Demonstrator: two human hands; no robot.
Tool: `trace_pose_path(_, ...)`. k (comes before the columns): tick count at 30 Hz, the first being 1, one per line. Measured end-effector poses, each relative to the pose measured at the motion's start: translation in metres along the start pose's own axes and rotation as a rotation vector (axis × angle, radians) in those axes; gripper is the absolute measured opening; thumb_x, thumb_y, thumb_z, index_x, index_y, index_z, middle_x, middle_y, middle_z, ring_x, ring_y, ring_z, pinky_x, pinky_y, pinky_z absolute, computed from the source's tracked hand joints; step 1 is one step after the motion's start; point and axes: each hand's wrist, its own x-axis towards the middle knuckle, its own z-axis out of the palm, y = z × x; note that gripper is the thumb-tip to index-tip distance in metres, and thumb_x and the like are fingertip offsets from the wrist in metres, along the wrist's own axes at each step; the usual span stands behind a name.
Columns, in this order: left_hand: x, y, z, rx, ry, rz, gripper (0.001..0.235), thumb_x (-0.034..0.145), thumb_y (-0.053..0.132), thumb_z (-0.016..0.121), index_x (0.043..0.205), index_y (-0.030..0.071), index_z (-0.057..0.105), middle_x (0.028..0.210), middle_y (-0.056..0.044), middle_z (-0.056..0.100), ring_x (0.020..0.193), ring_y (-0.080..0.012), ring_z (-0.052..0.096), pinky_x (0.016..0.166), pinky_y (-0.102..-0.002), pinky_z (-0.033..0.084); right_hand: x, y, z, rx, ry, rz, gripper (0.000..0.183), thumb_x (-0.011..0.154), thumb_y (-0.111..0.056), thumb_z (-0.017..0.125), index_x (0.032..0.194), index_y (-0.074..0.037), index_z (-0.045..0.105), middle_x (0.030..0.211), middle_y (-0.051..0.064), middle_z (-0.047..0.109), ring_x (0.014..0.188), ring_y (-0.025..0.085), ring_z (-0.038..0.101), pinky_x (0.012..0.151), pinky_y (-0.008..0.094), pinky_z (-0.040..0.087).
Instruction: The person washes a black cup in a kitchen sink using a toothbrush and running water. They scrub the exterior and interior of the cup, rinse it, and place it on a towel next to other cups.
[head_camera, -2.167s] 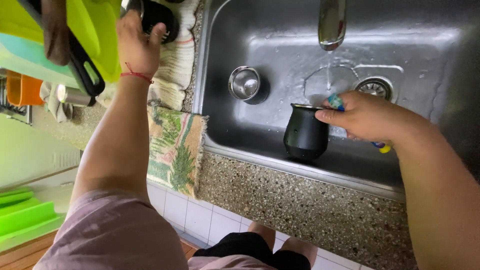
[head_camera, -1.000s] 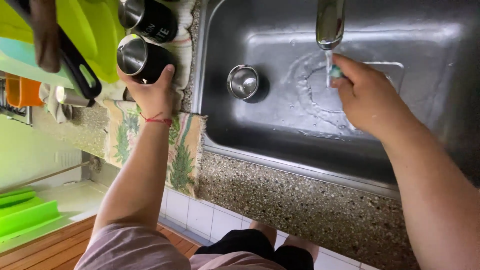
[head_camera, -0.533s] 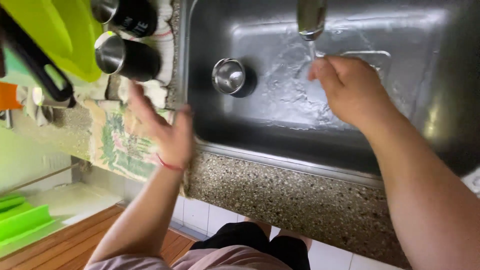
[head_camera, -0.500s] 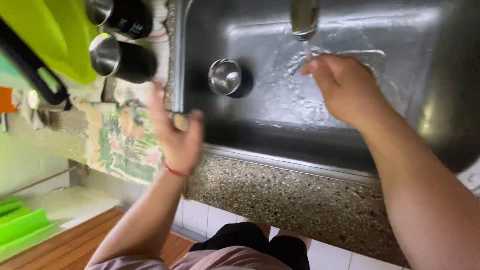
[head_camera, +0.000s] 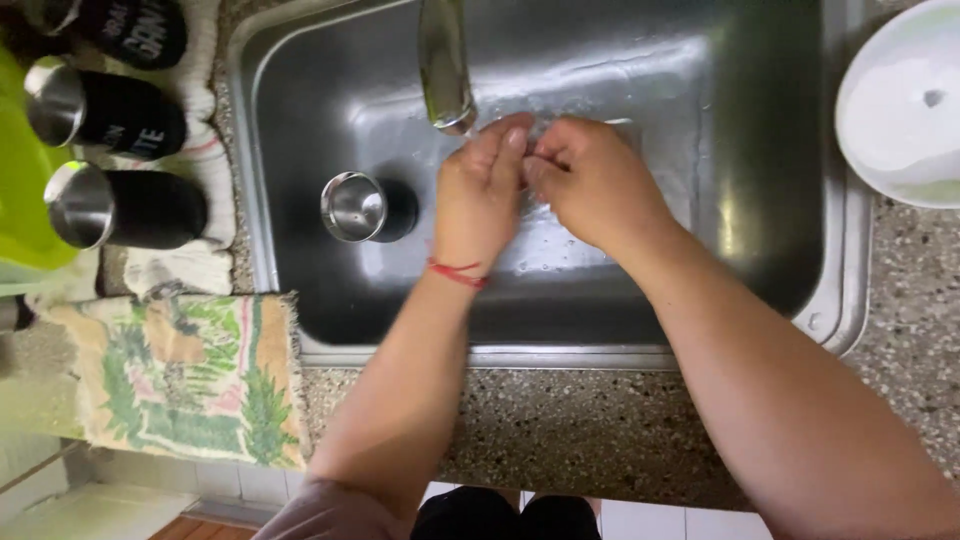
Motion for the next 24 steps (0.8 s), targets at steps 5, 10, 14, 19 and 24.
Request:
trace_pose_path(5, 0.003, -0.006, -0.024, -0.336, -0.287, -0.067, 0.029, 0.103, 0.01, 0.052, 0.131, 0.011, 0.062, 0.117, -0.008, 0.071, 0.108, -0.0143, 0.065, 0.098, -0.035, 0.054, -0.001, -0.003, -0.003, 0.063, -0.017, -0.026, 0.016, 0.091, -0.025, 0.065, 0.094, -0.01, 0.066, 0.066, 0.003, 0.067, 0.067, 0.019, 0.068, 0.064, 0.034, 0.053)
trace_pose_path(10, 0.004, -0.005, -0.029, -0.537, -0.357, 0.003, 0.04, 0.102, -0.001, 0.056, 0.142, 0.006, 0.053, 0.126, -0.011, 0.066, 0.109, -0.0104, 0.059, 0.1, -0.038, 0.056, -0.005, -0.001, 0.004, 0.276, -0.029, -0.051, 0.009, 0.095, -0.013, 0.06, 0.096, -0.005, 0.064, 0.069, 0.008, 0.066, 0.056, 0.014, 0.062, 0.051, 0.025, 0.05)
trace_pose_path(14, 0.008, -0.011, -0.027, -0.547, -0.213, -0.091, 0.016, 0.1, 0.006, 0.058, 0.11, 0.001, 0.069, 0.083, -0.009, 0.071, 0.067, -0.0107, 0.065, 0.071, -0.026, 0.057, -0.006, -0.007, 0.013, 0.378, -0.1, -0.02, 0.016, 0.094, -0.003, 0.051, 0.099, -0.002, 0.066, 0.069, 0.008, 0.065, 0.055, 0.013, 0.061, 0.048, 0.022, 0.05)
trace_pose_path(19, 0.006, -0.01, -0.02, -0.686, -0.168, -0.099, 0.02, 0.104, 0.01, 0.051, 0.106, 0.0, 0.068, 0.079, -0.012, 0.067, 0.059, -0.0148, 0.064, 0.061, -0.027, 0.057, -0.008, -0.003, 0.012, 0.346, -0.099, -0.02, 0.019, 0.094, -0.003, 0.053, 0.108, 0.0, 0.065, 0.071, 0.01, 0.066, 0.058, 0.013, 0.061, 0.05, 0.022, 0.051)
trace_pose_path(24, 0.015, -0.022, -0.029, -0.291, -0.054, -0.223, 0.022, 0.095, 0.015, 0.052, 0.083, 0.01, 0.07, 0.067, -0.005, 0.067, 0.06, -0.0123, 0.063, 0.06, -0.027, 0.054, -0.015, -0.013, 0.004, 0.08, -0.141, -0.074, 0.017, 0.093, -0.006, 0.06, 0.108, 0.001, 0.064, 0.083, 0.017, 0.071, 0.073, 0.023, 0.066, 0.066, 0.035, 0.055)
